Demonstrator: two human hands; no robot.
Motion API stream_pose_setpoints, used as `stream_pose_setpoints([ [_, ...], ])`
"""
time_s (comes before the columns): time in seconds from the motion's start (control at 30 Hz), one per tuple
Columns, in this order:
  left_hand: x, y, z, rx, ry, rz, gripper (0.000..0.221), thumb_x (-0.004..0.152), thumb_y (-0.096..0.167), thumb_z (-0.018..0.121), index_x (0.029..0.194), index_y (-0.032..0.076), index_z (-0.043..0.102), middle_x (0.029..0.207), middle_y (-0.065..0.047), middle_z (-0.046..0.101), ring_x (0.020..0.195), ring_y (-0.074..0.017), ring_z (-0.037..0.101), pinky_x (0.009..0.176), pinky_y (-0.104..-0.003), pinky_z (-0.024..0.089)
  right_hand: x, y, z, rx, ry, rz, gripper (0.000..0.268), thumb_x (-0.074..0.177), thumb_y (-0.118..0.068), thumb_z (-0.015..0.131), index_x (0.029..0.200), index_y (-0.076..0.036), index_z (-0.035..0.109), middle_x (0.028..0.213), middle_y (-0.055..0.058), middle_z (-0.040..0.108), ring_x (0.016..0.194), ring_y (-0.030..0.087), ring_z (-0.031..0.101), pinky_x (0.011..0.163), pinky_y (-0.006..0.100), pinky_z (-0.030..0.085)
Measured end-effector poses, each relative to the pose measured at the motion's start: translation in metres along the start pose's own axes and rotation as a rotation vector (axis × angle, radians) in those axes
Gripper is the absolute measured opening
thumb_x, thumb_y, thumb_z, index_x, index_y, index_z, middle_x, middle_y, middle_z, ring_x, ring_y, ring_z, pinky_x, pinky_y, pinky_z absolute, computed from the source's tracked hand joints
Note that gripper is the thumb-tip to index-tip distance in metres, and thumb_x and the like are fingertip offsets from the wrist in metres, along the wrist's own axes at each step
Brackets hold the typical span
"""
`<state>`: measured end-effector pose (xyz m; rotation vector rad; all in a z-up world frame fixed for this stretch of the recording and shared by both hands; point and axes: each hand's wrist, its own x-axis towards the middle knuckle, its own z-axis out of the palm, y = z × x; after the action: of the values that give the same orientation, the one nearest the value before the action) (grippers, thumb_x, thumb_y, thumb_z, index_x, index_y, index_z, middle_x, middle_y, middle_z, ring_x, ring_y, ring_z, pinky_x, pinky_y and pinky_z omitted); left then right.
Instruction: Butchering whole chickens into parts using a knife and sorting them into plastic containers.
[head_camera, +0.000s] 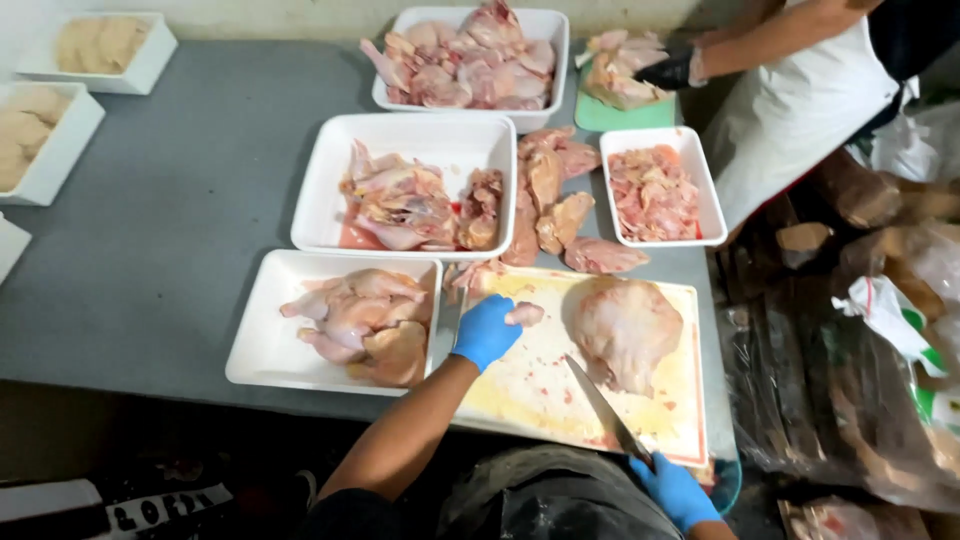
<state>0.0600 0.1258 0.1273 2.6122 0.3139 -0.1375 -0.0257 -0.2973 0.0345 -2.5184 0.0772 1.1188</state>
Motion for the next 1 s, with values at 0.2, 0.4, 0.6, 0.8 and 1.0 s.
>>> stream_pose_setpoints([
  [0.2,0.079,-0.083,-0.166,-0.232,0.631,-0.083,0.033,0.094,0.040,0.070,0.107,0.011,0.061,0.112,-0.019,0.067,0.103,-0.0440,0.065,0.082,-0.057,0.049,-0.111,-0.083,-0.033,0.267,-0.099,0.302,0.052,0.105,-0.050,0.054,0.145,-0.019,0.063,0.148,0.012,0.070,0.129,0.033,0.070,0.118,0.042,0.049],
  [0.4,0.054,-0.050,-0.117,-0.318,0.538,0.180,0.028,0.093,0.027,0.077,0.109,0.011,0.061,0.098,-0.012,0.062,0.087,-0.0317,0.062,0.077,-0.046,0.048,-0.075,-0.004,0.042,0.415,0.074,0.196,0.035,0.106,-0.042,0.063,0.097,-0.009,0.056,0.085,0.028,0.066,0.076,0.035,0.068,0.082,0.032,0.023],
  [0.6,0.060,-0.092,0.121,-0.064,0.042,0.210,0.085,0.090,0.053,0.076,0.157,0.010,0.047,0.166,-0.022,0.040,0.148,-0.0450,0.042,0.117,-0.055,0.040,-0.142,-0.012,0.053,0.399,0.132,0.480,0.036,0.101,-0.046,0.065,0.114,-0.013,0.070,0.111,0.024,0.083,0.101,0.031,0.077,0.089,0.039,0.053],
  [0.8,0.095,-0.068,0.147,0.051,0.176,0.330,0.078,0.097,0.049,0.071,0.158,0.008,0.048,0.168,-0.019,0.038,0.153,-0.0426,0.036,0.126,-0.053,0.033,-0.195,-0.003,0.070,0.488,0.238,0.660,0.034,0.100,-0.041,0.070,0.098,-0.008,0.063,0.083,0.019,0.064,0.084,0.023,0.041,0.082,0.033,0.047],
  [1.0,0.050,-0.052,0.144,0.006,0.059,0.277,0.068,0.104,0.048,0.062,0.159,0.010,0.049,0.170,-0.014,0.038,0.157,-0.0400,0.031,0.127,-0.054,0.031,-0.231,-0.033,0.055,0.643,0.274,0.857,0.034,0.106,-0.033,0.065,0.097,-0.001,0.062,0.085,0.024,0.060,0.083,0.028,0.044,0.084,0.036,0.043],
])
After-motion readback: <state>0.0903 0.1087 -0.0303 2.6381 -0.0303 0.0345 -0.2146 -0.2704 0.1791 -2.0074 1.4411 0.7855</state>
